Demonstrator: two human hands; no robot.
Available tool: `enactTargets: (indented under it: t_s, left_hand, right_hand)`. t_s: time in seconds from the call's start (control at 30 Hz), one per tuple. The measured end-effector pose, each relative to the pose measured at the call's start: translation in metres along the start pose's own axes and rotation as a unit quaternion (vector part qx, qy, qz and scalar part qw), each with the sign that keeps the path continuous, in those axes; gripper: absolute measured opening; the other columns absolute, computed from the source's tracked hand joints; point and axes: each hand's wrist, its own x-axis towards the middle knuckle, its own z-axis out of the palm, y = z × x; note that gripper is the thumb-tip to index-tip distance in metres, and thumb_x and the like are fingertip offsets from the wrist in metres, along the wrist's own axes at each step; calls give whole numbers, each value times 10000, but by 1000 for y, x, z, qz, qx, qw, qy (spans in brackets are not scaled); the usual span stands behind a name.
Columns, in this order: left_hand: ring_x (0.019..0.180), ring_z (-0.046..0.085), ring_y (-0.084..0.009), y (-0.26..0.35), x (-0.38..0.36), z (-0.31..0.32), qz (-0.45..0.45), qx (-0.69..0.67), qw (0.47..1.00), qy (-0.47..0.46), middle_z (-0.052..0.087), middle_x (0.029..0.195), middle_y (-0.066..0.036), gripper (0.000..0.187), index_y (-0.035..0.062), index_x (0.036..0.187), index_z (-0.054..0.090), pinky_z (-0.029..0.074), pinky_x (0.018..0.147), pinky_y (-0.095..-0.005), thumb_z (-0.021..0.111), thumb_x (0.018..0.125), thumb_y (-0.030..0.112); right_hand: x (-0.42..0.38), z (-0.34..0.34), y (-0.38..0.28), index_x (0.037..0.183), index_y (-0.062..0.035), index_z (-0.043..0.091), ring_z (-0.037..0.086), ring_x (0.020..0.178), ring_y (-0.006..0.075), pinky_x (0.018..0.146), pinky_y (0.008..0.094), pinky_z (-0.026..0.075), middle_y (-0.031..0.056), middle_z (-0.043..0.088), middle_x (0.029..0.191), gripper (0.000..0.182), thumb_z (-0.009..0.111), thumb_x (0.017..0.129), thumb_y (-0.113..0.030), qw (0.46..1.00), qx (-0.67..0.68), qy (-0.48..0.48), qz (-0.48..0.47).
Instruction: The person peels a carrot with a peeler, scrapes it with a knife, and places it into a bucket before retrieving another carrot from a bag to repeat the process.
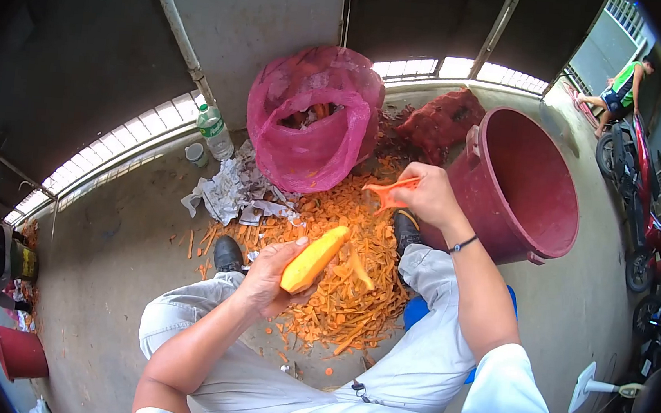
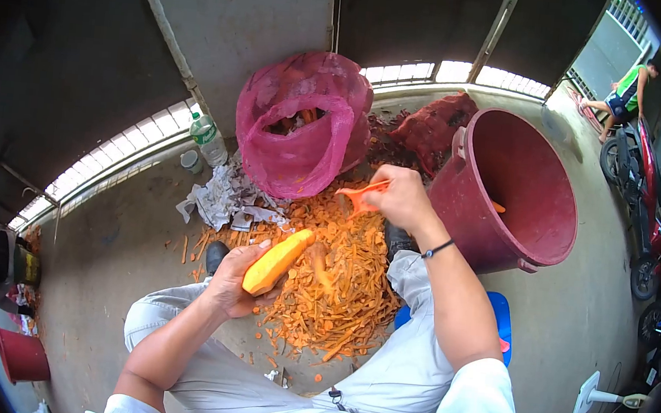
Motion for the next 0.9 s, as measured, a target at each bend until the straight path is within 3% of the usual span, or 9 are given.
enactTargets:
  t_s: [0.1, 0.17, 0.27, 0.47, 0.6, 0.67, 0.77, 0.83, 0.9]
  left_hand:
    - [579, 555, -150, 3, 4, -1, -23, -9, 1000, -4, 664, 923, -82, 459, 86, 1265, 628, 378, 430, -281, 543, 1033, 473]
    - [621, 556, -172, 0, 9, -10, -26, -42, 999, -17, 636, 947, -75, 508, 134, 1321, 603, 411, 465, -295, 511, 1031, 542]
    - [691, 566, -118, -2, 12, -9, -10, -76, 997, 4, 667, 1031, -62, 510, 138, 1387, 565, 435, 512, -272, 431, 1070, 514]
    - [710, 601, -136, -8, 12, -5, 7, -6, 995, 97, 675, 916, -40, 406, 119, 1232, 645, 389, 496, -286, 536, 1046, 462]
    - [663, 611, -178, -13, 12, -13, 17, 9, 998, 54, 678, 903, -99, 361, 115, 1174, 640, 406, 496, -303, 599, 1016, 437]
    - [640, 601, -150, -9, 8, -10, 24, 27, 998, 44, 690, 914, -85, 374, 95, 1200, 644, 401, 475, -292, 577, 1030, 422]
    - [612, 587, -120, -3, 5, -3, 22, 30, 999, 29, 700, 927, -69, 404, 75, 1239, 637, 402, 450, -280, 548, 1048, 419]
    - [581, 560, -116, -2, 9, -9, 10, 2, 1000, 26, 689, 909, -51, 452, 88, 1301, 603, 419, 458, -285, 507, 1061, 458]
    - [587, 557, -117, -5, 15, -14, 15, -36, 998, 58, 684, 914, -45, 459, 98, 1316, 597, 423, 468, -289, 503, 1061, 467]
  right_hand:
    - [10, 4, 22, 859, 16, 716, 688, 720, 112, 653, 278, 552, 76, 731, 796, 143, 812, 781, -56, 994, 94, 49, 5]
    - [-6, 8, -2, 893, 4, 704, 674, 731, 89, 653, 245, 539, 49, 724, 813, 165, 829, 813, -68, 961, 276, 10, 4]
    - [-30, 21, -33, 915, -9, 690, 659, 743, 66, 652, 222, 528, 26, 713, 828, 185, 841, 831, -76, 941, 318, -104, -44]
    - [-56, 42, -70, 896, -11, 690, 607, 772, 37, 676, 216, 489, -6, 681, 834, 201, 863, 801, -47, 956, 224, -181, -61]
    - [-48, 37, -56, 892, -5, 690, 618, 755, 48, 663, 226, 497, 6, 692, 823, 196, 858, 801, -47, 939, 294, -170, -50]
    - [-24, 16, -30, 907, 5, 699, 667, 737, 81, 635, 246, 530, 30, 718, 814, 158, 825, 828, -48, 966, 240, -72, -63]
    - [2, -9, 9, 889, 10, 694, 670, 738, 86, 642, 249, 540, 49, 727, 827, 141, 816, 828, -27, 998, 11, 40, -46]
    - [7, -9, 10, 876, 10, 687, 665, 735, 83, 649, 250, 545, 57, 725, 827, 146, 818, 823, -26, 979, 193, 68, -11]
    - [-6, 7, 0, 874, 4, 676, 656, 749, 76, 673, 241, 536, 43, 715, 829, 154, 819, 819, -14, 971, 233, 10, -48]
